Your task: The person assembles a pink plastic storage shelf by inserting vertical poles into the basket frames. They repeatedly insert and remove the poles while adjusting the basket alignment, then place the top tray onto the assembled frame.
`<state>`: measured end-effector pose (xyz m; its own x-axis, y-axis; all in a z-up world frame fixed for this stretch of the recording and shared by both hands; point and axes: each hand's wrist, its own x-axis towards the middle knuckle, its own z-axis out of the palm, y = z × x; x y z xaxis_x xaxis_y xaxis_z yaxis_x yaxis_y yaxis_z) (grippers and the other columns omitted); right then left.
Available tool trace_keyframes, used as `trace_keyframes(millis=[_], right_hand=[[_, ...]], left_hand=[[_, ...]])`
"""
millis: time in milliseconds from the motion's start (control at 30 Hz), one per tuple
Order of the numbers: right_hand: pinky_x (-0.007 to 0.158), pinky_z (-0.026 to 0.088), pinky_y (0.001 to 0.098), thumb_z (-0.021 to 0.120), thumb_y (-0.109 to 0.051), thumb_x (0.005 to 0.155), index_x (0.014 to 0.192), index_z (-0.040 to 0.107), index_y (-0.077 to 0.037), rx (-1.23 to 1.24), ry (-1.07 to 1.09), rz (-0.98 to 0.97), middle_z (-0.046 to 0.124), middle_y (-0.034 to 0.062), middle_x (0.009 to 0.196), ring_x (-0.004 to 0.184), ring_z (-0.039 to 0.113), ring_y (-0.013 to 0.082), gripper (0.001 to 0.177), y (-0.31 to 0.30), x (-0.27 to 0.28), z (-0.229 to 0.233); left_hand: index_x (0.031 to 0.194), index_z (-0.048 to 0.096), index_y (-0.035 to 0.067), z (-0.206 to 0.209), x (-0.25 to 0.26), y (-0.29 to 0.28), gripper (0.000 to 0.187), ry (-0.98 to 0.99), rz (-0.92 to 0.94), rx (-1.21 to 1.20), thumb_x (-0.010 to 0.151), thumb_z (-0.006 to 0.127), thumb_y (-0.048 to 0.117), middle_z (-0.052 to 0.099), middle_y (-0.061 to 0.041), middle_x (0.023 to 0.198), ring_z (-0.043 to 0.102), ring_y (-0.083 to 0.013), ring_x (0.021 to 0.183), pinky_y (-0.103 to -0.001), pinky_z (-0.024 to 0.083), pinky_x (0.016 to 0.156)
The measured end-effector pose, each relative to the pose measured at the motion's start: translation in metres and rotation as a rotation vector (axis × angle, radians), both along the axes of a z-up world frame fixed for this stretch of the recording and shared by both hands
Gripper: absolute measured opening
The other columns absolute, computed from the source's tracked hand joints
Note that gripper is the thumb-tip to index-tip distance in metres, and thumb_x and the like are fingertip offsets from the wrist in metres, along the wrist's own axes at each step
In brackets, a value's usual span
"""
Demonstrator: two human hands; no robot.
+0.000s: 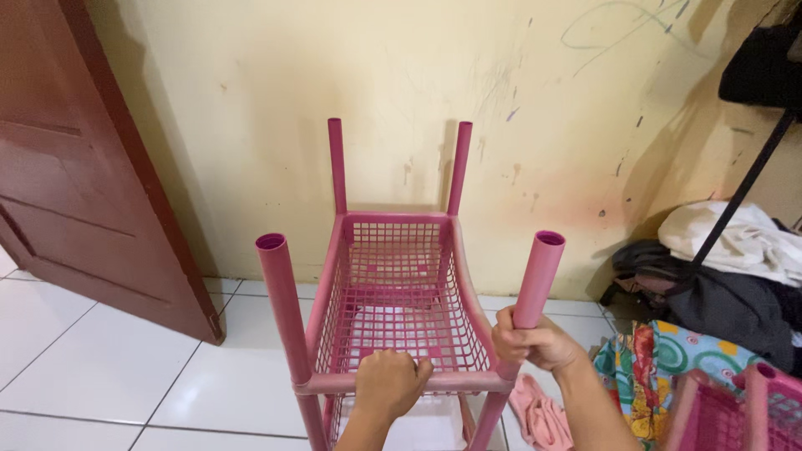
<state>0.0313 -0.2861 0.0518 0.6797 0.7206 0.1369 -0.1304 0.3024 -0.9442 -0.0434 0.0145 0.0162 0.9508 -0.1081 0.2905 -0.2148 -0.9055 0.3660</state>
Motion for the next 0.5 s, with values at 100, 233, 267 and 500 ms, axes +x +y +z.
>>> trace_keyframes(millis=[100, 233, 267, 500], right_hand=[[0.054, 0.036, 0.0308, 0.08, -0.022, 0.092, 0.077, 0.052, -0.011, 0.044, -0.029, -0.003, 0.05, 0.0008, 0.065, 0.057, 0.045, 0.014, 0.033, 0.005, 0.001, 0.002], [0.061, 0.046, 0.0289, 0.083, -0.018, 0.084, 0.086, 0.064, -0.009, -0.071, -0.137, -0.844, 0.063, 0.0007, 0.07, 0.064, 0.058, 0.013, 0.021, 0.041, -0.034, -0.001], [0.063, 0.048, 0.027, 0.085, -0.016, 0.079, 0.09, 0.069, -0.008, -0.131, -0.183, -1.163, 0.067, -0.0001, 0.074, 0.067, 0.06, 0.0108, 0.021, 0.057, -0.044, -0.003], [0.065, 0.046, 0.024, 0.08, -0.025, 0.099, 0.095, 0.069, -0.002, -0.11, -0.402, -1.646, 0.065, -0.0036, 0.077, 0.072, 0.055, 0.0046, 0.026, 0.122, -0.07, 0.005]], left_hand=[[0.071, 0.08, 0.004, 0.001, 0.001, 0.0, 0.059, 0.033, 0.014, 0.015, 0.095, 0.058, 0.053, 0.072, -0.025, 0.074, 0.072, -0.0442, 0.073, -0.057, 0.057, 0.075], [0.073, 0.08, 0.003, 0.005, 0.005, 0.0, 0.061, 0.049, 0.03, 0.021, 0.094, 0.057, 0.055, 0.074, -0.025, 0.077, 0.074, -0.0445, 0.076, -0.057, 0.057, 0.077], [0.073, 0.08, 0.002, 0.006, 0.006, 0.0, 0.061, 0.071, 0.04, 0.021, 0.094, 0.057, 0.055, 0.074, -0.025, 0.078, 0.074, -0.0443, 0.077, -0.057, 0.058, 0.078], [0.075, 0.08, 0.003, 0.007, 0.003, 0.0, 0.06, 0.095, 0.053, 0.041, 0.095, 0.055, 0.054, 0.074, -0.024, 0.077, 0.075, -0.0419, 0.077, -0.056, 0.058, 0.079]])
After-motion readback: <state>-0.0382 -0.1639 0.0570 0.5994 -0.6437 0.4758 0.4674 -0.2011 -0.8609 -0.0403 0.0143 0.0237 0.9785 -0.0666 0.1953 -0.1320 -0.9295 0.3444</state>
